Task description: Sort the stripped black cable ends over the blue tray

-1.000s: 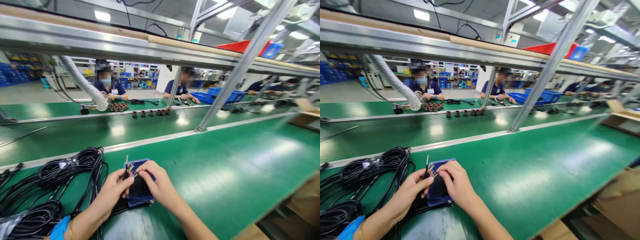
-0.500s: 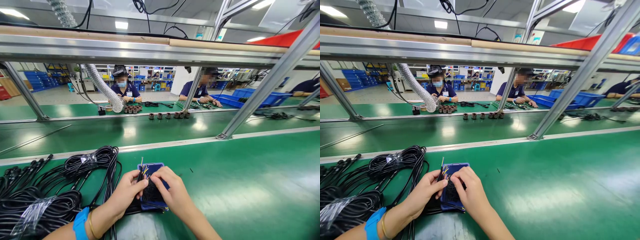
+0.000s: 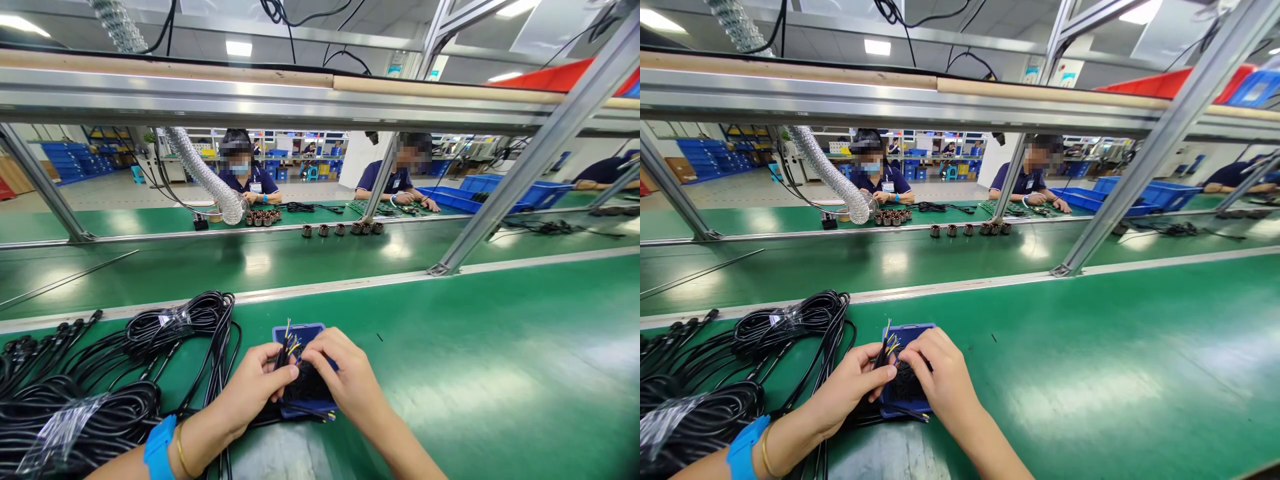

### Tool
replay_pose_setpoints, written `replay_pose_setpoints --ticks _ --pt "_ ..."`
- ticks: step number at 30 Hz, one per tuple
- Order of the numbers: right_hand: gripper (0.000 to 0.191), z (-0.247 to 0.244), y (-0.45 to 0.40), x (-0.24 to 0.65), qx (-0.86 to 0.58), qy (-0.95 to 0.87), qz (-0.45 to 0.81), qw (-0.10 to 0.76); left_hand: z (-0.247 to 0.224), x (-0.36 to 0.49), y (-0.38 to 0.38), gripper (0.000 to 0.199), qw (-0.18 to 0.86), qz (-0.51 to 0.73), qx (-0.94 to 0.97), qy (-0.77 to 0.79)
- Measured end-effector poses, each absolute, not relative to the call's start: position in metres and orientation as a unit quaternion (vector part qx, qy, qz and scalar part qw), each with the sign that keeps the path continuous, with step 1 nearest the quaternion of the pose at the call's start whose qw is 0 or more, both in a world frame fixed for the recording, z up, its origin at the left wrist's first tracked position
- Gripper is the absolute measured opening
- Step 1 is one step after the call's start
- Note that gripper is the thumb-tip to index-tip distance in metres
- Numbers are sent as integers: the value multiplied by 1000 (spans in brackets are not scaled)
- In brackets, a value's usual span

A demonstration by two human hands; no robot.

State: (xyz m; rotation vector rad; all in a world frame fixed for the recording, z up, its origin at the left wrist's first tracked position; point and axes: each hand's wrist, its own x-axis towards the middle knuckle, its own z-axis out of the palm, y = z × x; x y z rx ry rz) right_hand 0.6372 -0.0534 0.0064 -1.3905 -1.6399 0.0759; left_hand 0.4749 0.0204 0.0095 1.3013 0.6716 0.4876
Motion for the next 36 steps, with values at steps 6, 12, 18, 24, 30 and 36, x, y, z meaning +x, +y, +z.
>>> replay_pose_setpoints --ticks 6,12,18,24,30,36 --pt "21 8 -54 641 -562 -686 15 463 10 474 20 30 715 217 591 304" --pt "28 2 -52 639 -543 -735 -45 404 10 476 21 34 704 213 602 311" --pt "37 23 -61 651 -574 -721 -16 388 13 475 23 32 662 216 638 329" --pt "18 46 -138 668 -698 -691 80 172 20 475 25 31 651 203 655 326" --pt "12 -16 -202 649 -725 -656 161 133 20 476 22 29 672 210 625 336" --pt "15 -19 -168 648 -676 -552 192 449 16 475 21 29 693 220 611 315"
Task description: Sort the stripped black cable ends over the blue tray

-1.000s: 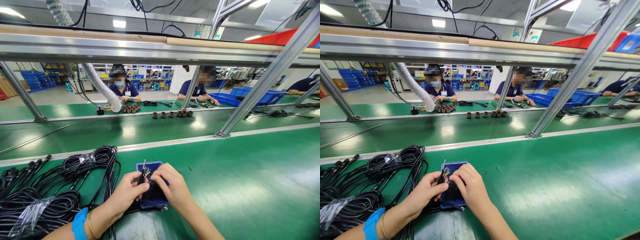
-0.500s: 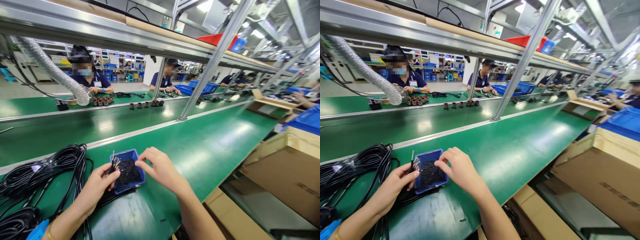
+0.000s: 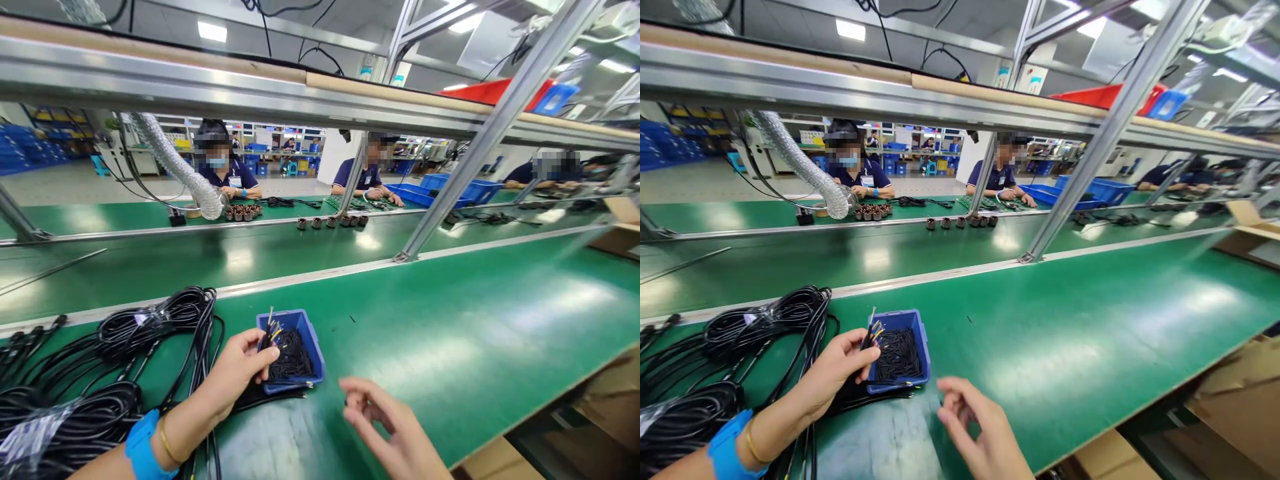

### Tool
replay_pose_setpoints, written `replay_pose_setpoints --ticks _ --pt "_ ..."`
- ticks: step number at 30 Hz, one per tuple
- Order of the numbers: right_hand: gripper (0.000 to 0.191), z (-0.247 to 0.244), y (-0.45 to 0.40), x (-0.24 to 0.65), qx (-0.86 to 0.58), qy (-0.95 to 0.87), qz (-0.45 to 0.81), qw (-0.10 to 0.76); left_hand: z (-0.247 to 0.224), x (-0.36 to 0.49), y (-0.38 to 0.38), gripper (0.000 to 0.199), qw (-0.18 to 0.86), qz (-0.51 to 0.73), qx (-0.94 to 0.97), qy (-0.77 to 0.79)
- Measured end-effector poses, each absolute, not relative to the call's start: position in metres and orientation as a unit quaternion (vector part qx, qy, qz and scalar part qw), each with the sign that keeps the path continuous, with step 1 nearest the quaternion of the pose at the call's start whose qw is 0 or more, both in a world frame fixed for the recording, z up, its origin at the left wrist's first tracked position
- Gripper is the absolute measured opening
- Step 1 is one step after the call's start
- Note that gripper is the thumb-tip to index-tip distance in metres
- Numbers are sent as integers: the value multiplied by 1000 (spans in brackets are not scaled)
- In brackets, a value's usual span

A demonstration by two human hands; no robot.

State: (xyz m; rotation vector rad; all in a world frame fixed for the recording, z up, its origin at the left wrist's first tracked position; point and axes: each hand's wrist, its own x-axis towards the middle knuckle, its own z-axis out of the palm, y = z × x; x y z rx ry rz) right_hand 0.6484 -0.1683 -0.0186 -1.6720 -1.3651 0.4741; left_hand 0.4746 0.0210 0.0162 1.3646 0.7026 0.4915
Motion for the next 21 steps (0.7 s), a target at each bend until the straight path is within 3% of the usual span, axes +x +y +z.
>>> replay_pose_setpoints --ticks 5,10,21 --pt "23 14 -97 636 -627 -453 246 584 16 474 20 30 693 225 615 301" --pt "23 20 -56 626 -580 -483 303 581 10 475 23 32 700 229 613 284" --pt "25 8 -55 628 -584 -452 319 594 9 476 23 28 713 220 595 299"
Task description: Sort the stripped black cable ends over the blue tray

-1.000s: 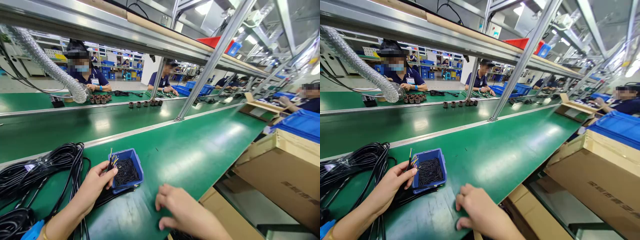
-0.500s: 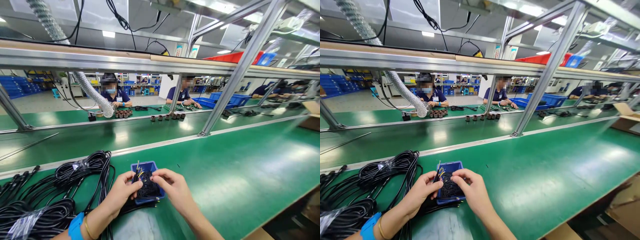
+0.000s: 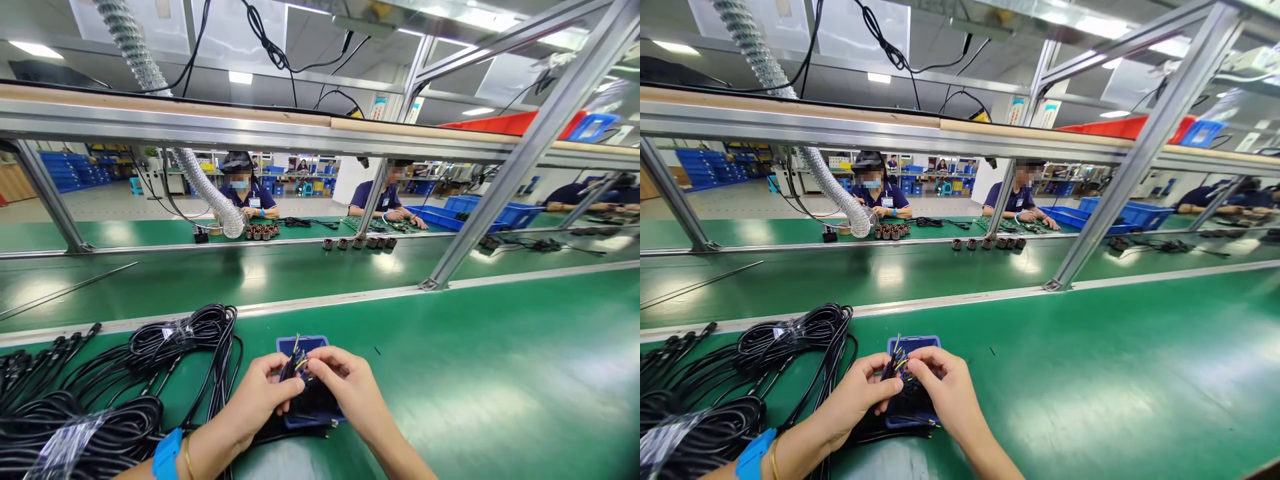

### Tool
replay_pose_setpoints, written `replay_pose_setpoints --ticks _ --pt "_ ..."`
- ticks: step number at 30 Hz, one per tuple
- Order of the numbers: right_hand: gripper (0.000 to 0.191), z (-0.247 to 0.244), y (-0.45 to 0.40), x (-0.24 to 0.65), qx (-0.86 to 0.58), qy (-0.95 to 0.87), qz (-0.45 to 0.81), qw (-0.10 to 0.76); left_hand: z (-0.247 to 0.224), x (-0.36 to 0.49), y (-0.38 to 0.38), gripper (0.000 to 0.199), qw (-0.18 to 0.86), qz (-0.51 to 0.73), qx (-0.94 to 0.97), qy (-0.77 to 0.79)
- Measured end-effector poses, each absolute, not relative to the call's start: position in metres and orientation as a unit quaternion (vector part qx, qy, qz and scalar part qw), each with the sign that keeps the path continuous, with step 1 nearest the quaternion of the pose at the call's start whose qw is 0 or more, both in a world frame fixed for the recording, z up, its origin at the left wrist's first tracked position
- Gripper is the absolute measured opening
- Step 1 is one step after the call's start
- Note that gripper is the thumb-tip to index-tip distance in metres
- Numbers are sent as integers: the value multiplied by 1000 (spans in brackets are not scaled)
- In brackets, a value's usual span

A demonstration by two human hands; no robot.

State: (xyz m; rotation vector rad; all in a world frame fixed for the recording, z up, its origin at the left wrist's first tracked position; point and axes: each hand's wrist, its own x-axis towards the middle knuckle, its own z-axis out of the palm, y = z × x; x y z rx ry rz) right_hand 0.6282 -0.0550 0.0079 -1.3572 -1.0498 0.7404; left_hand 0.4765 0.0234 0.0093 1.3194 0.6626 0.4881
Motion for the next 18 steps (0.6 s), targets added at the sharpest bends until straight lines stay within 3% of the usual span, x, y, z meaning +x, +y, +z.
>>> replay_pose_setpoints --ticks 7,12,18 --pt "21 8 -56 626 -583 -470 316 583 7 476 24 28 711 214 598 303" --pt "20 16 -59 630 -621 -550 239 505 7 477 23 28 703 212 602 314" --pt "20 26 -62 635 -599 -640 248 413 7 476 22 21 702 188 618 299"
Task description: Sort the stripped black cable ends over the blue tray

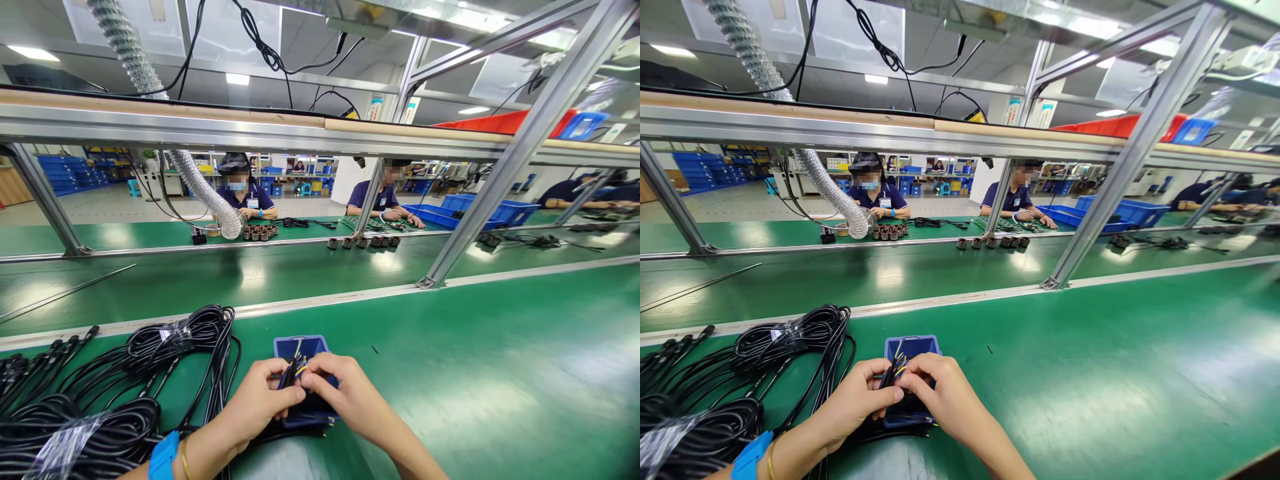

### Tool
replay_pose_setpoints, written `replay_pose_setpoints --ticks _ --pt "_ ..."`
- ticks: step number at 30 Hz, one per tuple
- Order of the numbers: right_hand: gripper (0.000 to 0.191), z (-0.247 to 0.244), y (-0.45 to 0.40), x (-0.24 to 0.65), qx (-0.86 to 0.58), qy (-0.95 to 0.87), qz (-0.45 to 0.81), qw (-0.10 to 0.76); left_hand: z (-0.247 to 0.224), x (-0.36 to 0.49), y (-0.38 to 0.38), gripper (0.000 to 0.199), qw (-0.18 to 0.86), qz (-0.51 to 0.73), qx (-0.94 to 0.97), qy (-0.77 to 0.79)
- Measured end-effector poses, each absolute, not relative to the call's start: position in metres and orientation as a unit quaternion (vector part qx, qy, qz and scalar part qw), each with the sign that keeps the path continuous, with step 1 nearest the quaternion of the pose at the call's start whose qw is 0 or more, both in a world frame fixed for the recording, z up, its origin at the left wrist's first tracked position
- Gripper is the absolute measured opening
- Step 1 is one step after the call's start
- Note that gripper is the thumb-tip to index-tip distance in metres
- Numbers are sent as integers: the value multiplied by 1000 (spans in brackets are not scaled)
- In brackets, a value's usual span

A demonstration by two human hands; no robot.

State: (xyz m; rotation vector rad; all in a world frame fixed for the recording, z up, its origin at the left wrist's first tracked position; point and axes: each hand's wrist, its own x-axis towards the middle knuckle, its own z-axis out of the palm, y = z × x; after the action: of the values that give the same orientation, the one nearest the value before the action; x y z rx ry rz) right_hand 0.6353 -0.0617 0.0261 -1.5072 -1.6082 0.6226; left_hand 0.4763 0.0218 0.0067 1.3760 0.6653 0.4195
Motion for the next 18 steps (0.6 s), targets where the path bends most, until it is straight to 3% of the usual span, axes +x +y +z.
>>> replay_pose_setpoints --ticks 9,18 --pt "12 6 -61 632 -602 -627 215 446 19 474 25 19 709 255 579 313" --pt "14 -8 -55 623 -577 -607 207 506 14 472 28 24 729 235 567 301"
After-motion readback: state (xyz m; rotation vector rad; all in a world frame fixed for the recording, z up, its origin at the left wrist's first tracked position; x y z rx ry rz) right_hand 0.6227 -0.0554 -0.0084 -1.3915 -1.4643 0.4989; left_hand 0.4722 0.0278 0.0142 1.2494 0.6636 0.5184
